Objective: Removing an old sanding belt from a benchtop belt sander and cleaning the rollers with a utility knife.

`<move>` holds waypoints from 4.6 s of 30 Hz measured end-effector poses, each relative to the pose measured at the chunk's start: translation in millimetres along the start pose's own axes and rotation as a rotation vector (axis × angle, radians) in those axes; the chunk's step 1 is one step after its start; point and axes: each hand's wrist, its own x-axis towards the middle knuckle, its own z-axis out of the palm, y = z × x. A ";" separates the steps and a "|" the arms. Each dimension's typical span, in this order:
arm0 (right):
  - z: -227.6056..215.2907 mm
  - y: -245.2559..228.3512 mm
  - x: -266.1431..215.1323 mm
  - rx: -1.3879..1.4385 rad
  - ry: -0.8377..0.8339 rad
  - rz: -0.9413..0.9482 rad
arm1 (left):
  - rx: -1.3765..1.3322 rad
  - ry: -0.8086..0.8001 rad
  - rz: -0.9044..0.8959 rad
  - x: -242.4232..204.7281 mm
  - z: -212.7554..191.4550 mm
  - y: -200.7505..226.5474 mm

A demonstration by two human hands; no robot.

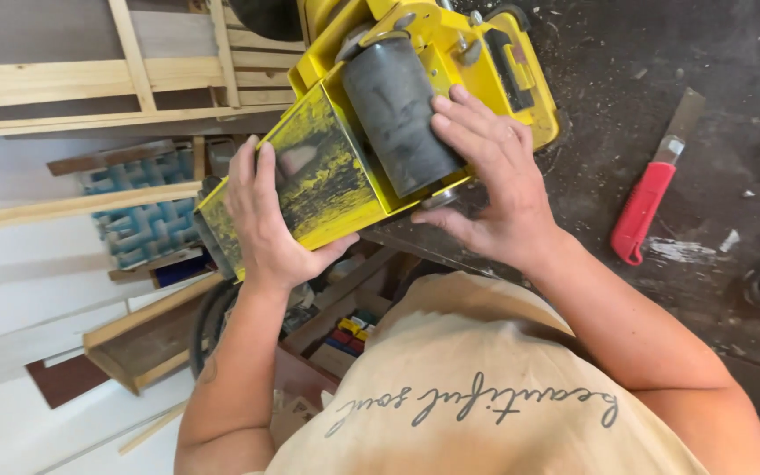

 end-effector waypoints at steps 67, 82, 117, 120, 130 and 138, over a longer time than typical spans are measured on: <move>32.9 -74.9 -5.7 -0.199 0.265 0.457 | 0.005 -0.022 -0.040 -17.5 1.9 -13.3; 55.0 -76.6 2.5 0.021 0.501 0.739 | -0.597 0.468 0.331 -57.9 10.3 6.3; 56.0 -97.0 -17.0 -0.573 0.404 0.358 | -0.854 -0.638 0.144 -127.9 144.5 -31.4; 76.9 -74.5 -15.4 -0.598 0.416 0.325 | -0.801 -0.626 0.013 -155.4 152.9 -58.6; 92.6 -60.8 6.6 -0.152 0.822 0.551 | -0.889 -0.558 -0.126 -197.7 164.9 -84.0; 91.8 -59.3 2.8 0.129 0.866 0.660 | -0.825 -0.493 0.026 -190.5 178.9 -85.3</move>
